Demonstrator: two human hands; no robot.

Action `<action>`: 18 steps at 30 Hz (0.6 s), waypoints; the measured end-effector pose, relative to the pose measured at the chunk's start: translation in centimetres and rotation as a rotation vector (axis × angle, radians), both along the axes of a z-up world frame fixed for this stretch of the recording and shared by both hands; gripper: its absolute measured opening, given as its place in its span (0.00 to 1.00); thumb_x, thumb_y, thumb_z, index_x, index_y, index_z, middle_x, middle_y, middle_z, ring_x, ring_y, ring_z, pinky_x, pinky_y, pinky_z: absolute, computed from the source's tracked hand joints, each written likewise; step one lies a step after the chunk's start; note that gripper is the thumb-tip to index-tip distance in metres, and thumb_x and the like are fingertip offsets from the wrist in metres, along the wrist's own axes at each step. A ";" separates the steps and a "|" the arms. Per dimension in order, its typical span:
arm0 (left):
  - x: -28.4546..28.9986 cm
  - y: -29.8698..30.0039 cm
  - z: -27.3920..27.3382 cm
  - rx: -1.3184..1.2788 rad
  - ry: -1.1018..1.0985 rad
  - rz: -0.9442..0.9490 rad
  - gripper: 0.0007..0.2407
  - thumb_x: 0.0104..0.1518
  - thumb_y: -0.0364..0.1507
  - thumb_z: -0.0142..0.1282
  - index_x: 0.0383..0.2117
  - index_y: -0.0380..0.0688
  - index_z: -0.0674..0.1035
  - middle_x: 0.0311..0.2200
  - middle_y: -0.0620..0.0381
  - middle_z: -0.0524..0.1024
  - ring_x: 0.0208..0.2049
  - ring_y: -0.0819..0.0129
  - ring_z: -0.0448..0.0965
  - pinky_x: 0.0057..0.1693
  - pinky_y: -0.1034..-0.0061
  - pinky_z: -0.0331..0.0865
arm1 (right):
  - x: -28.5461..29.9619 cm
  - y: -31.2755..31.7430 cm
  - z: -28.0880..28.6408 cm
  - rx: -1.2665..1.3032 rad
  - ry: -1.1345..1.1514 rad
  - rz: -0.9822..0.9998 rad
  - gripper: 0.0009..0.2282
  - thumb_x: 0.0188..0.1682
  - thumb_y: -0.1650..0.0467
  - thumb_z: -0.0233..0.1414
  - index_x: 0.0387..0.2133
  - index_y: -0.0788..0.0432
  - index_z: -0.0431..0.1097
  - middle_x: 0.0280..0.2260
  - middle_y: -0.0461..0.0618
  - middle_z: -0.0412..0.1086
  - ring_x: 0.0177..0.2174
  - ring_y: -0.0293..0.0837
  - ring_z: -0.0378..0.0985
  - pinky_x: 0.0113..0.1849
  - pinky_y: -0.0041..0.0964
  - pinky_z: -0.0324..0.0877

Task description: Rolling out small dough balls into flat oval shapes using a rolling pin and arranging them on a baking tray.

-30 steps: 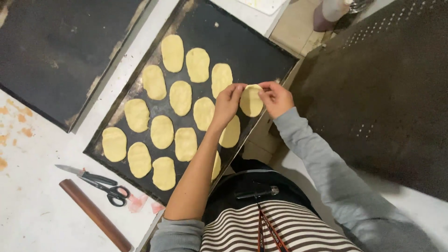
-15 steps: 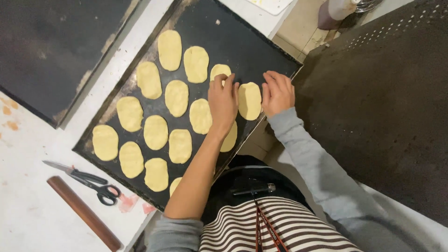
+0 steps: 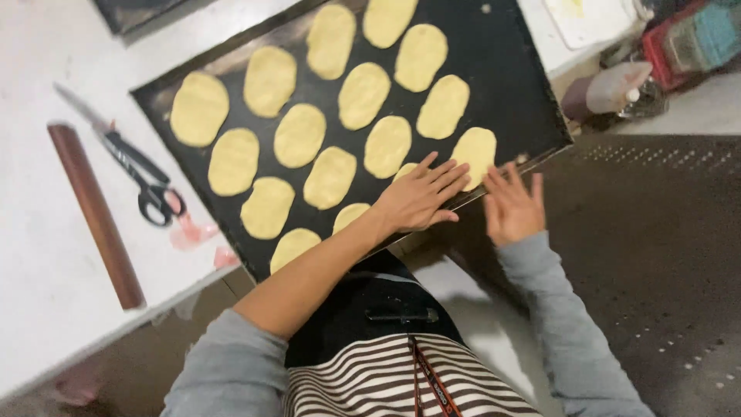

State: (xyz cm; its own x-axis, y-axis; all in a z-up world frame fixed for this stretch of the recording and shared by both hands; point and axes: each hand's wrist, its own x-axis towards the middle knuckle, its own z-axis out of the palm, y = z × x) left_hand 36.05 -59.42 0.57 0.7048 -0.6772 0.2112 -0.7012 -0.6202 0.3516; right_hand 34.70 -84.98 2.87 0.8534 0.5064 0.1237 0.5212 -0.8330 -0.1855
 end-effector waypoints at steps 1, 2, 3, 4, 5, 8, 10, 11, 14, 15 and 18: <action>0.0 0.0 -0.4 0.028 -0.027 -0.001 0.32 0.67 0.55 0.25 0.70 0.47 0.59 0.69 0.46 0.60 0.69 0.53 0.63 0.74 0.44 0.40 | 0.4 -0.7 0.2 0.037 -0.039 -0.031 0.15 0.61 0.67 0.45 0.56 0.57 0.74 0.59 0.52 0.72 0.63 0.58 0.65 0.63 0.67 0.44; -0.2 0.1 -0.7 0.057 -0.048 0.001 0.33 0.67 0.55 0.26 0.70 0.45 0.60 0.72 0.46 0.53 0.71 0.53 0.59 0.74 0.41 0.38 | 0.6 -1.2 0.5 0.074 -0.070 -0.059 0.14 0.61 0.67 0.45 0.53 0.54 0.77 0.56 0.48 0.74 0.64 0.57 0.66 0.62 0.68 0.45; -0.4 -0.6 0.4 0.050 -0.035 0.033 0.33 0.67 0.55 0.26 0.70 0.45 0.60 0.72 0.46 0.53 0.71 0.53 0.59 0.74 0.41 0.38 | -0.1 -2.8 -1.3 0.066 -0.058 -0.028 0.14 0.61 0.67 0.45 0.53 0.54 0.77 0.56 0.48 0.74 0.64 0.57 0.66 0.62 0.68 0.45; 0.0 -0.3 1.2 -0.044 -0.120 0.081 0.33 0.63 0.57 0.34 0.64 0.45 0.69 0.67 0.49 0.62 0.69 0.52 0.61 0.71 0.39 0.45 | 0.2 -3.6 -3.7 -0.044 -0.104 0.011 0.12 0.60 0.66 0.48 0.50 0.51 0.78 0.56 0.44 0.75 0.62 0.52 0.69 0.60 0.64 0.51; 0.2 0.2 2.2 -0.135 -0.208 0.127 0.34 0.59 0.60 0.41 0.57 0.45 0.78 0.62 0.52 0.70 0.67 0.51 0.63 0.68 0.36 0.53 | 0.4 -4.1 -6.0 -0.152 -0.156 0.048 0.09 0.60 0.65 0.52 0.47 0.48 0.79 0.56 0.41 0.76 0.61 0.47 0.72 0.58 0.61 0.58; -2.6 0.0 7.3 -0.003 0.104 0.237 0.35 0.66 0.56 0.60 0.72 0.62 0.54 0.75 0.65 0.44 0.76 0.54 0.44 0.73 0.39 0.48 | 0.2 -4.8 -2.7 -0.159 -0.202 -0.153 0.15 0.68 0.65 0.46 0.55 0.56 0.80 0.44 0.59 0.77 0.40 0.60 0.76 0.37 0.54 0.70; -6.4 2.0 6.6 -0.190 0.052 0.437 0.28 0.66 0.50 0.54 0.68 0.57 0.60 0.68 0.60 0.59 0.67 0.56 0.62 0.67 0.49 0.61 | -0.6 0.1 1.4 0.139 -0.131 -0.089 0.17 0.71 0.69 0.43 0.53 0.65 0.81 0.45 0.62 0.78 0.42 0.58 0.77 0.42 0.50 0.71; -8.3 2.7 6.1 -0.402 -0.034 0.555 0.21 0.67 0.44 0.49 0.63 0.53 0.66 0.61 0.56 0.74 0.57 0.59 0.81 0.61 0.58 0.74 | -1.3 2.2 3.6 0.395 -0.054 -0.099 0.19 0.74 0.73 0.41 0.52 0.74 0.81 0.46 0.66 0.79 0.44 0.57 0.79 0.47 0.46 0.72; -15.7 9.4 6.3 -0.601 0.182 0.579 0.16 0.67 0.40 0.43 0.56 0.52 0.74 0.44 0.57 0.79 0.49 0.58 0.81 0.48 0.61 0.73 | -6.3 12.9 8.1 0.571 0.026 -0.086 0.23 0.78 0.73 0.40 0.35 0.72 0.80 0.29 0.58 0.74 0.32 0.46 0.72 0.61 0.38 0.65; -18.8 12.4 7.0 -0.603 0.170 0.614 0.16 0.67 0.40 0.43 0.56 0.52 0.74 0.44 0.57 0.79 0.49 0.58 0.81 0.48 0.61 0.73 | -8.0 16.1 8.6 0.572 0.036 -0.050 0.23 0.78 0.73 0.40 0.35 0.72 0.80 0.29 0.58 0.74 0.32 0.46 0.72 0.61 0.38 0.65; -29.2 20.6 9.1 -0.975 0.622 0.425 0.18 0.64 0.43 0.46 0.53 0.48 0.77 0.51 0.56 0.83 0.51 0.65 0.83 0.56 0.74 0.71 | -14.3 25.5 10.3 0.644 0.273 0.167 0.19 0.72 0.76 0.38 0.37 0.77 0.76 0.26 0.60 0.66 0.28 0.49 0.66 0.35 0.42 0.60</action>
